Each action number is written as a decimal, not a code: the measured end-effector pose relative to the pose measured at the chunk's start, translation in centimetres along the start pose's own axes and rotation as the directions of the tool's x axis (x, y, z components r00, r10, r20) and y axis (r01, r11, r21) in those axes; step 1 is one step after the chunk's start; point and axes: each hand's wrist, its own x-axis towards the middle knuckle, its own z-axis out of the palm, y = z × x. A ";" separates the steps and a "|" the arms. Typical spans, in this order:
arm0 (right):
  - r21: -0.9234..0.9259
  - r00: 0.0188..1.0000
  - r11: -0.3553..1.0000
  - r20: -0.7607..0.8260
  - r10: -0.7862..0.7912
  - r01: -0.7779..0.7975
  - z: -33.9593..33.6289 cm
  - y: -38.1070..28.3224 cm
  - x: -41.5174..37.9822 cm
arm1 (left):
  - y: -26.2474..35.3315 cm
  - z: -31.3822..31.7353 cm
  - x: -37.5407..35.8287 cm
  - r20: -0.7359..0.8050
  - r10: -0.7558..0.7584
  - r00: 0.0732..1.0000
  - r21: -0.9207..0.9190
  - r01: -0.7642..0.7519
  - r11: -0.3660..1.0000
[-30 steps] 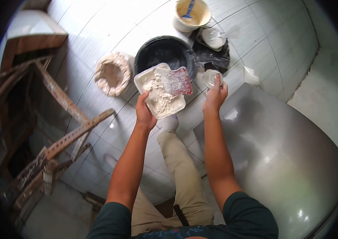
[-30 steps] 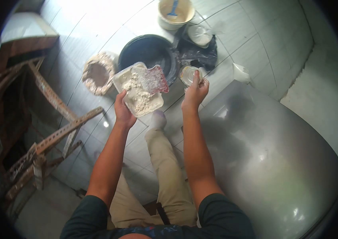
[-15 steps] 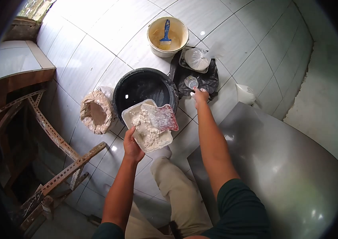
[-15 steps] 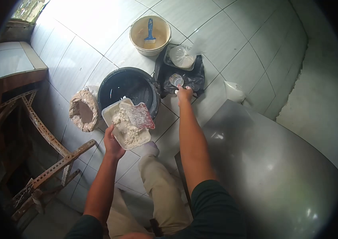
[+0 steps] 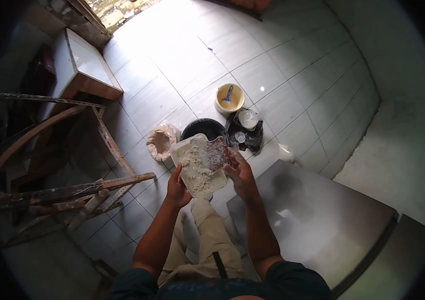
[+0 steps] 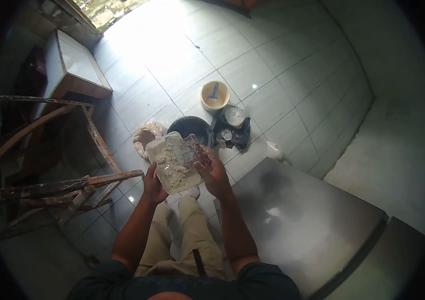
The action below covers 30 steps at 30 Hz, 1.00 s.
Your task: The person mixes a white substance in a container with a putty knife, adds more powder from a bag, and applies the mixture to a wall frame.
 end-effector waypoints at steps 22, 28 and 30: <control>-0.673 0.921 0.630 0.316 -0.229 0.388 34.5 -31.6 4.2 | 26.9 20.2 -20.0 0.468 0.239 0.851 -0.071 -0.233 0.970; -0.672 0.834 0.505 0.506 -0.221 0.541 41.0 -34.5 5.8 | 30.9 21.0 -20.8 0.541 0.328 0.774 -0.230 -0.239 0.944; -0.655 0.808 0.508 0.567 -0.161 0.560 42.4 -34.5 7.3 | 31.8 20.3 -20.7 0.509 0.344 0.789 -0.229 -0.260 0.938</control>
